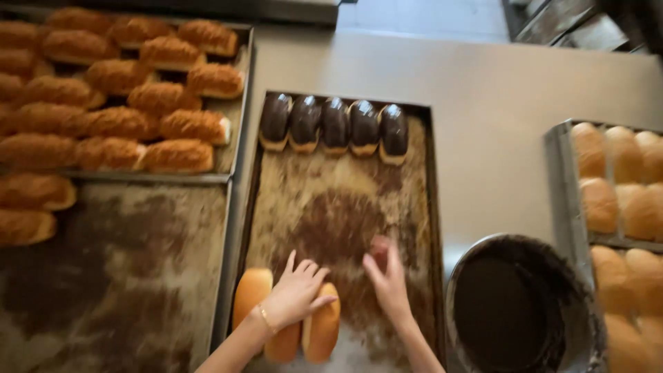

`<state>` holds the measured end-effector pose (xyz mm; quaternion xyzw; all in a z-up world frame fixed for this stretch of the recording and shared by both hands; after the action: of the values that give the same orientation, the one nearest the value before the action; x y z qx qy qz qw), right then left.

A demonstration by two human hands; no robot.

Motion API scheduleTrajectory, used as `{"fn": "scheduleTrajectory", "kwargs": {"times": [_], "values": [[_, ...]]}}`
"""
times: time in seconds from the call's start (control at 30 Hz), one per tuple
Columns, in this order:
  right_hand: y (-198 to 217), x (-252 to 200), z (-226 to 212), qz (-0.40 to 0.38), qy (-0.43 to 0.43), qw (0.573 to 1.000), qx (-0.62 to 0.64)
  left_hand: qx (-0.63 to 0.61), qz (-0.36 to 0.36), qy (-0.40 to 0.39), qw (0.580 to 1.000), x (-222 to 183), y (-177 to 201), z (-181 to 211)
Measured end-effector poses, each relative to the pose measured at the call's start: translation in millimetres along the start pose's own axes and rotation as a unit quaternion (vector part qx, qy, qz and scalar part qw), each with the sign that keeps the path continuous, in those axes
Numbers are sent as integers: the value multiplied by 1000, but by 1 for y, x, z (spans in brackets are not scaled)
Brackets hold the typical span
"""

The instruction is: Glazing pieces of bread by dipping them into a bowl of chocolate.

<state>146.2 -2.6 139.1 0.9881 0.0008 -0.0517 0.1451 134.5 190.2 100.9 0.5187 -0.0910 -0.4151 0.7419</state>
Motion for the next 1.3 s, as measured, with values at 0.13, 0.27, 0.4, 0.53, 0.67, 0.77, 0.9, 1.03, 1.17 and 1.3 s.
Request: {"fn": "scheduleTrajectory", "kwargs": {"times": [0.13, 0.27, 0.4, 0.53, 0.67, 0.77, 0.9, 1.03, 1.17, 1.3], "values": [[-47, -95, 62, -160, -103, 976, 106, 1, 37, -9, 999, -22, 20, 25], [-75, -131, 95, -236, -148, 915, 291, -289, -56, -67, 953, -32, 37, 64], [-41, -144, 68, -202, -234, 894, 325, -358, -17, -105, 928, -34, 60, 87], [-5, -148, 68, -186, -191, 829, 492, -627, 2, -63, 777, -19, 74, 126], [29, -161, 54, -145, -194, 732, 637, -472, 148, -92, 864, 6, 100, 183], [65, -177, 47, -156, -136, 693, 691, -309, 157, -114, 931, 17, 120, 225], [129, -194, 49, -120, -105, 596, 787, -304, 215, -138, 918, 31, 124, 237], [213, -206, 35, -95, -37, 743, 661, -394, 185, -60, 898, 49, 93, 214], [258, -208, 66, -9, -92, 814, 573, -474, 139, 14, 869, 56, 65, 200], [272, -193, 85, 52, -137, 825, 546, -478, 113, 44, 870, 66, 38, 187]]}}
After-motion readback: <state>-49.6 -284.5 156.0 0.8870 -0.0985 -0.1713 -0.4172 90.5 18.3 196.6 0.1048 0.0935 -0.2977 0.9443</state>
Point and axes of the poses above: each hand's wrist, its own x-axis towards the middle knuckle, its own y-axis out of the back of the hand, z = x × y, the point moved 9 cm from there along x, towards the middle knuckle, and after that the axes turned 13 degrees about -z, right-handed, at the moved point
